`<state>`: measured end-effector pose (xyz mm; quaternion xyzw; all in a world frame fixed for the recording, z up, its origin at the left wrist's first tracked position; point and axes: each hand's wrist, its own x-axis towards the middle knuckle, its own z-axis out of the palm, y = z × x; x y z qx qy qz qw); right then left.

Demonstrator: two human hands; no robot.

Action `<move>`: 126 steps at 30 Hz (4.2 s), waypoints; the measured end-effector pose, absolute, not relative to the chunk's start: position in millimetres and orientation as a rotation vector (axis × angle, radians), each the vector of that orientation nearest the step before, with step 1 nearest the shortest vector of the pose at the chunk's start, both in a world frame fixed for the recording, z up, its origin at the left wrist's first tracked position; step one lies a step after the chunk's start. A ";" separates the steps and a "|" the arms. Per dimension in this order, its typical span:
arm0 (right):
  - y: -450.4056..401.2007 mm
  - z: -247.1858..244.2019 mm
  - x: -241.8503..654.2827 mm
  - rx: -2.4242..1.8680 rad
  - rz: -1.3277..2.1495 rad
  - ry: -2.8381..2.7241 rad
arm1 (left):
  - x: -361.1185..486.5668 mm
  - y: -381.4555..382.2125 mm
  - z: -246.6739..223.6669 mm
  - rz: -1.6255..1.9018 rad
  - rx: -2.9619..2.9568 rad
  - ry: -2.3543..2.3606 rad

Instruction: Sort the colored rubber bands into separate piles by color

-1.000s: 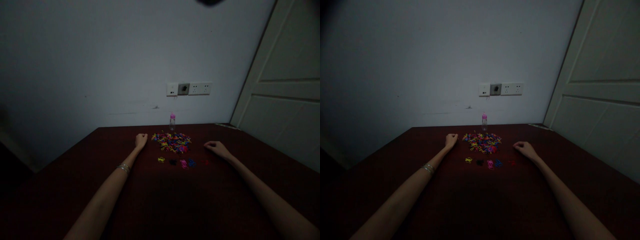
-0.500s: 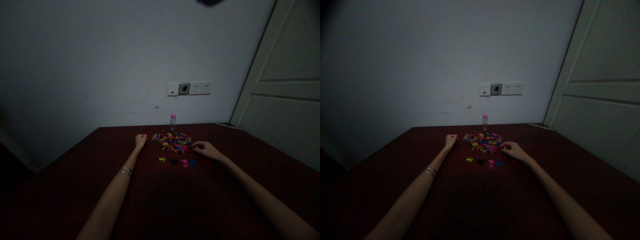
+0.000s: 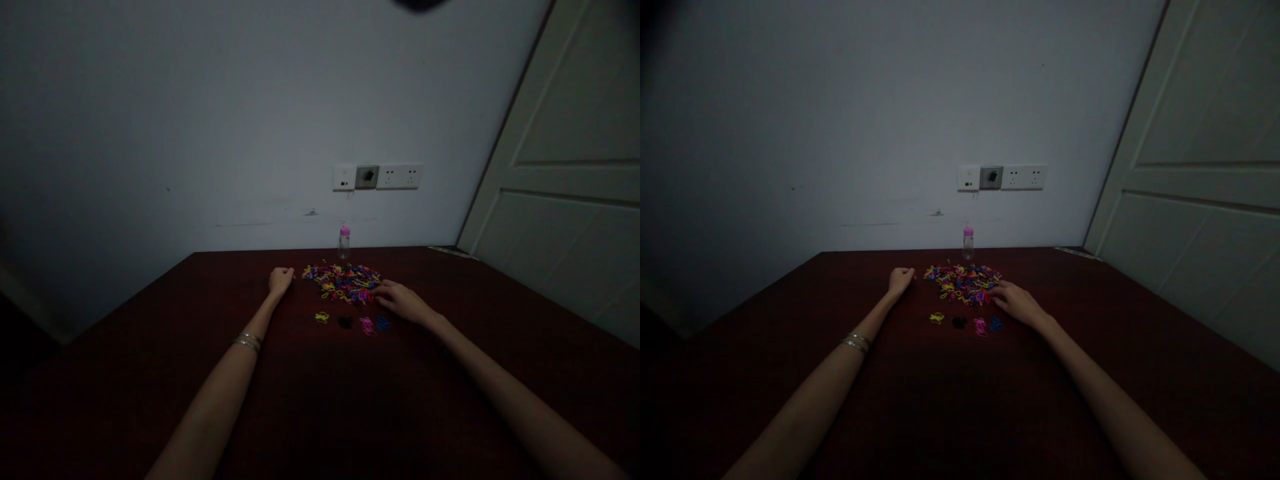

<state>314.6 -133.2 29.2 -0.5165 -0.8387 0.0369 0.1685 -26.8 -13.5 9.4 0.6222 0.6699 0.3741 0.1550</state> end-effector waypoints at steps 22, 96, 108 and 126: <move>-135.3 41.2 320.5 -1.305 0.200 -2.253 | -24.0 -19.8 15.8 1.010 1.806 1.942; -119.1 18.1 402.1 -1.656 0.622 -1.985 | 26.3 -60.7 51.3 0.341 2.306 1.149; -116.3 14.4 403.6 -1.679 0.606 -2.014 | 19.9 -59.5 60.2 0.280 2.271 1.055; -120.2 17.5 396.9 -1.689 0.549 -2.021 | 8.5 -73.7 67.9 -0.017 2.062 0.887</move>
